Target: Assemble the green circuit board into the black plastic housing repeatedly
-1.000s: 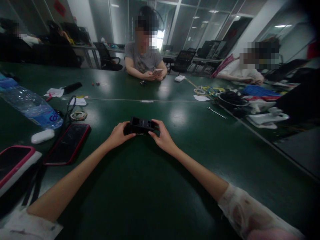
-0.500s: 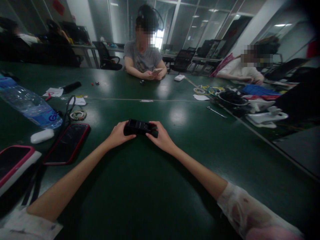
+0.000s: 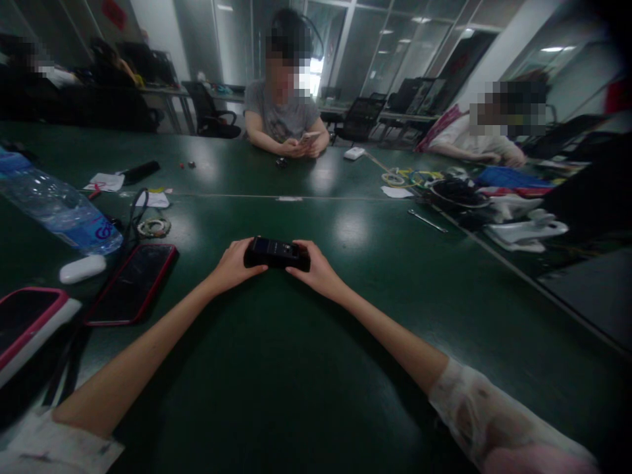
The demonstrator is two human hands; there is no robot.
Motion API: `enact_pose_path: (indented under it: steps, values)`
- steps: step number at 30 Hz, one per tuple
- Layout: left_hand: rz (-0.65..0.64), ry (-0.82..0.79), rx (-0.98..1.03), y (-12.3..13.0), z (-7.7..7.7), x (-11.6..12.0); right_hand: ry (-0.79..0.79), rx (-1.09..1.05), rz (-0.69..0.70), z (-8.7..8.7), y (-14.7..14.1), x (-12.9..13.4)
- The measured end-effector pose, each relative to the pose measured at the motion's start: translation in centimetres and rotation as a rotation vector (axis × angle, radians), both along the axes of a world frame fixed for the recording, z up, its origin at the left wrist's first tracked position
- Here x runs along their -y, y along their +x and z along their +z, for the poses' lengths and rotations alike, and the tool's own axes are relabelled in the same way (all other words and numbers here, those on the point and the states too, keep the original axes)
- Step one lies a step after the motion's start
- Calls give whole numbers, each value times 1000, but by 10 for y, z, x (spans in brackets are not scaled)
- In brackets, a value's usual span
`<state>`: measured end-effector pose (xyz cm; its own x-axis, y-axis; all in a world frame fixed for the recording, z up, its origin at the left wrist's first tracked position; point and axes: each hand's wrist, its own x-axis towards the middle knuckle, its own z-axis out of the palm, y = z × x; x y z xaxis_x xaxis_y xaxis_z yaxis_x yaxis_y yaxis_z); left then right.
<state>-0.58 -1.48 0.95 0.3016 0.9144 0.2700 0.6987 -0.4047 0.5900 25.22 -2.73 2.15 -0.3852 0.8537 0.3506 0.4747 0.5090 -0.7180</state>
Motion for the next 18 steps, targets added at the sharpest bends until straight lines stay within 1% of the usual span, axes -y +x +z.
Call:
enact_pose_path:
  steps: [7,14,18]
  values:
    - [-21,-10,4,-2,-2,-1,-57,-80,4,-2,0,-3]
    - [12,-50,51,0,0,0,-59,-134,10,-11,2,-8]
    - [28,-54,59,1,2,1,-68,-148,3,-10,3,-8]
